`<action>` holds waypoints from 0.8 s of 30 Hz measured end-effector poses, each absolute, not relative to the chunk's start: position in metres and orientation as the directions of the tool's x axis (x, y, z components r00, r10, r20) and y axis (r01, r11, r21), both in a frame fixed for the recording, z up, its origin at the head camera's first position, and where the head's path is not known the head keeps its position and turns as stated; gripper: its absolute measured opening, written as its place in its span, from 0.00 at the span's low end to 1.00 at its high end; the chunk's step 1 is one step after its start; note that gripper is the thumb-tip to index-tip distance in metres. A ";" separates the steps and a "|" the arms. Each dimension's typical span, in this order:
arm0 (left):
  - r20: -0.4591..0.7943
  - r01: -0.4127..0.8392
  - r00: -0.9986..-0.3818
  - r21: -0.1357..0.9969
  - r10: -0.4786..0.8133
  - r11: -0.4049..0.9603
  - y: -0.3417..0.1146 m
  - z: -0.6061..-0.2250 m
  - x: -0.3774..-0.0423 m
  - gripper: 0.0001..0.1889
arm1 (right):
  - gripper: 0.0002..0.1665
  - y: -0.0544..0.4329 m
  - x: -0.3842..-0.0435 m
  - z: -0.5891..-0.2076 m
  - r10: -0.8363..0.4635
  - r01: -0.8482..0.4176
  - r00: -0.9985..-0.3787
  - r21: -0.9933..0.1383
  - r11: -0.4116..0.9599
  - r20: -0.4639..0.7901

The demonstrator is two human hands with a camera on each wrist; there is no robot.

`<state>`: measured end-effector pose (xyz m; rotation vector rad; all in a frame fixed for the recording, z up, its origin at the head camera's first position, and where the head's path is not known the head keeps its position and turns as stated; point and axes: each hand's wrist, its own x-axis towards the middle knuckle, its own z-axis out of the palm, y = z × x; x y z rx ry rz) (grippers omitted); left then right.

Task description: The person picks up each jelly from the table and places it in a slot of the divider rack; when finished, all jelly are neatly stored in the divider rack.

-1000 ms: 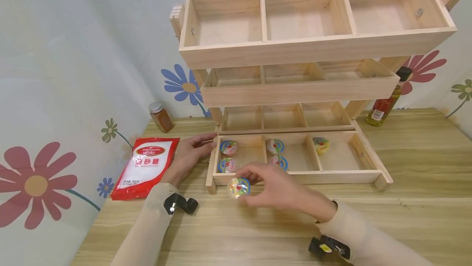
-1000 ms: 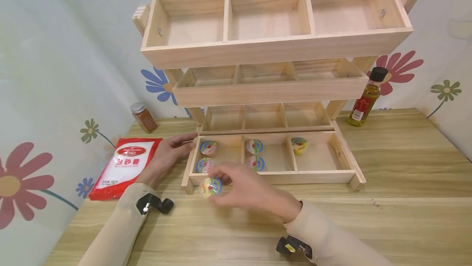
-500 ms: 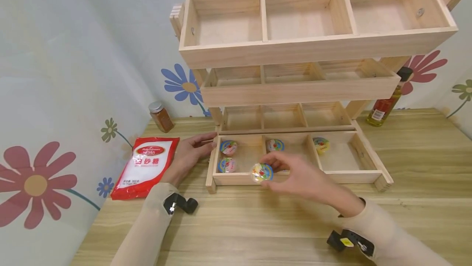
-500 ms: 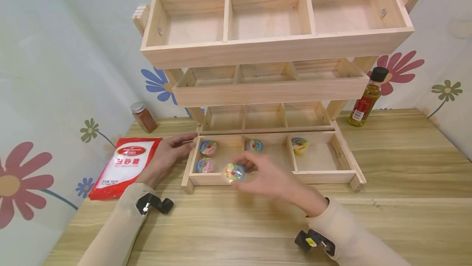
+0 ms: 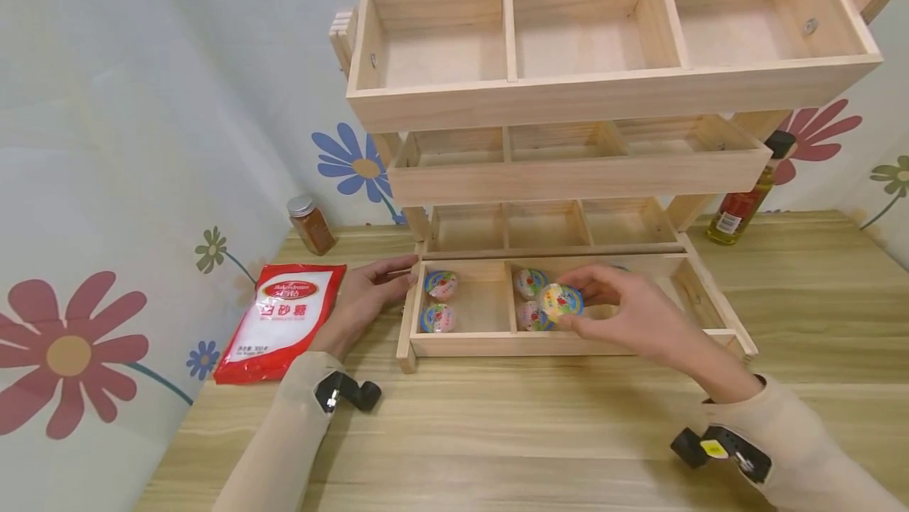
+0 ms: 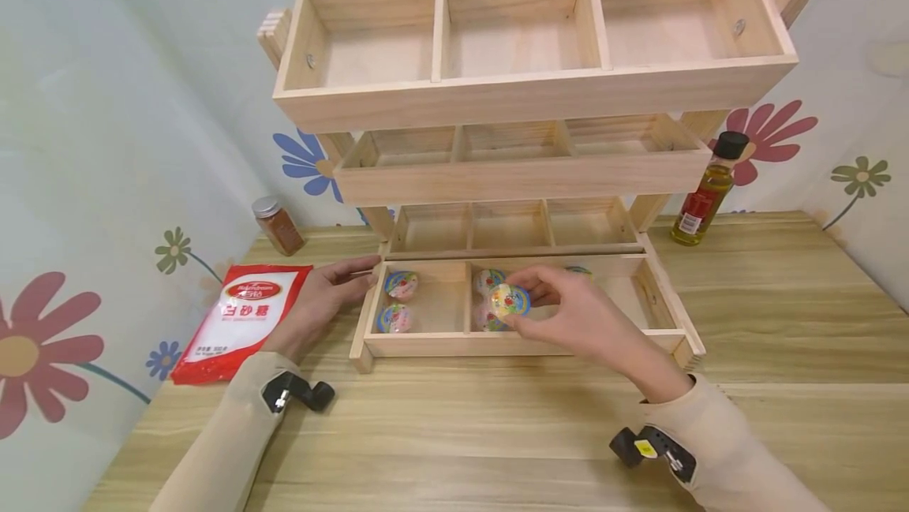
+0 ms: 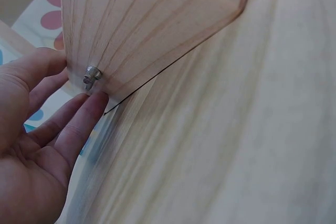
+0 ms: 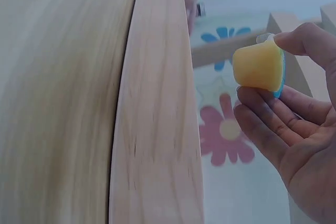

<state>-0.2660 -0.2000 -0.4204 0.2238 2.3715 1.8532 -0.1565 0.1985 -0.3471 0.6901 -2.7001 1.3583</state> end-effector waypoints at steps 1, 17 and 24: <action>-0.007 0.040 -0.981 0.971 0.193 0.236 -0.200 -0.420 -0.266 0.24 | 0.26 0.202 -0.157 -0.347 -0.356 -0.398 -0.906 -0.750 0.528 0.230; -0.028 0.018 -0.980 0.973 0.195 0.229 -0.200 -0.418 -0.264 0.23 | 0.27 0.254 -0.168 -0.354 -0.288 -0.368 -0.927 -0.737 0.567 0.241; -0.031 0.015 -0.980 0.973 0.195 0.232 -0.200 -0.417 -0.262 0.23 | 0.27 0.273 -0.170 -0.361 -0.270 -0.337 -0.939 -0.730 0.594 0.214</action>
